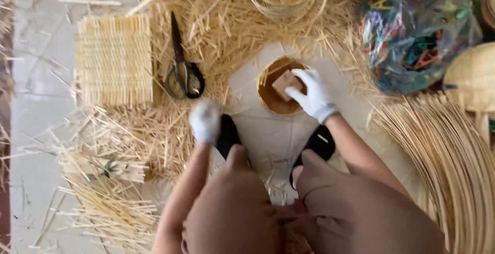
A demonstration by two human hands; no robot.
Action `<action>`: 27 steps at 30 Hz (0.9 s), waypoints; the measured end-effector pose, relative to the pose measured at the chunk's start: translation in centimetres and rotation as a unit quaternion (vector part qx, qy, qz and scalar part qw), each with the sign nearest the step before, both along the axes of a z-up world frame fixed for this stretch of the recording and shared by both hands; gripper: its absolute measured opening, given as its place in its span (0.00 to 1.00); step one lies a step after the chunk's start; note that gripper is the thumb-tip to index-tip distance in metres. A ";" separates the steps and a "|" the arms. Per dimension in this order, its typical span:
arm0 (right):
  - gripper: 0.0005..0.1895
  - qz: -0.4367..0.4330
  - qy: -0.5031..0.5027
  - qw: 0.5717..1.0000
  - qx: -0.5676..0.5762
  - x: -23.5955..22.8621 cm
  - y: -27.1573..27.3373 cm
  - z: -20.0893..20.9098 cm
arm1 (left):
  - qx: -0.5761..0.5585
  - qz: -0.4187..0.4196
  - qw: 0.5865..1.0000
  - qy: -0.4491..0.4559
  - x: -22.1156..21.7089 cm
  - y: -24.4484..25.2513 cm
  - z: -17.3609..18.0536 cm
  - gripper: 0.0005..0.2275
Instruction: The recorder uses shears and manual weaving techniques to construct a bamboo or wood-strip basket base.
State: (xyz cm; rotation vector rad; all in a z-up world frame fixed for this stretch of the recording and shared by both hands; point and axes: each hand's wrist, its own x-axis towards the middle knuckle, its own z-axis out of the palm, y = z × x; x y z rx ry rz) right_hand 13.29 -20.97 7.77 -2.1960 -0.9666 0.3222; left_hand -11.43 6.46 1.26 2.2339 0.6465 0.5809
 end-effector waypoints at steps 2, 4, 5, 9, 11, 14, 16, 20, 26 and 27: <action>0.25 -0.033 -0.009 0.998 -0.049 -2.3 -2.4 6.1 | 0.152 0.138 0.972 0.115 2.5 3.5 3.3 0.14; 0.23 -0.029 -0.040 0.995 -0.083 -3.0 -6.4 5.5 | 0.131 0.156 0.965 0.165 4.1 7.1 3.0 0.20; 0.21 -0.015 -0.066 0.991 -0.115 -3.6 -8.4 5.2 | 0.112 0.183 0.952 0.219 5.1 8.9 2.7 0.26; 0.19 -0.009 0.016 0.971 -0.238 -4.6 -11.4 5.3 | 0.113 0.195 0.920 0.320 7.7 12.4 0.2 0.28; 0.22 0.055 -0.105 0.948 -0.295 -4.7 -11.3 5.3 | 0.109 0.172 0.922 0.330 8.0 12.2 3.8 0.31; 0.30 0.145 -0.176 0.902 -0.366 -4.1 -7.5 5.9 | -0.153 0.081 0.875 0.452 7.3 11.2 15.2 0.25; 0.29 0.158 -0.207 0.893 -0.367 -3.5 -6.0 3.9 | -0.191 0.078 0.886 0.416 4.6 14.5 14.4 0.25; 0.33 0.197 -0.343 0.861 -0.320 -1.7 -4.1 -4.0 | -0.165 0.001 0.908 0.385 -0.7 16.9 17.8 0.18; 0.06 0.166 -0.344 0.902 -0.199 0.6 -5.6 -7.2 | -0.031 -0.067 0.844 0.532 1.5 11.5 26.6 0.24; 0.06 0.168 -0.341 0.903 -0.201 0.9 -4.9 -4.9 | -0.034 -0.068 0.842 0.535 3.1 10.1 27.3 0.24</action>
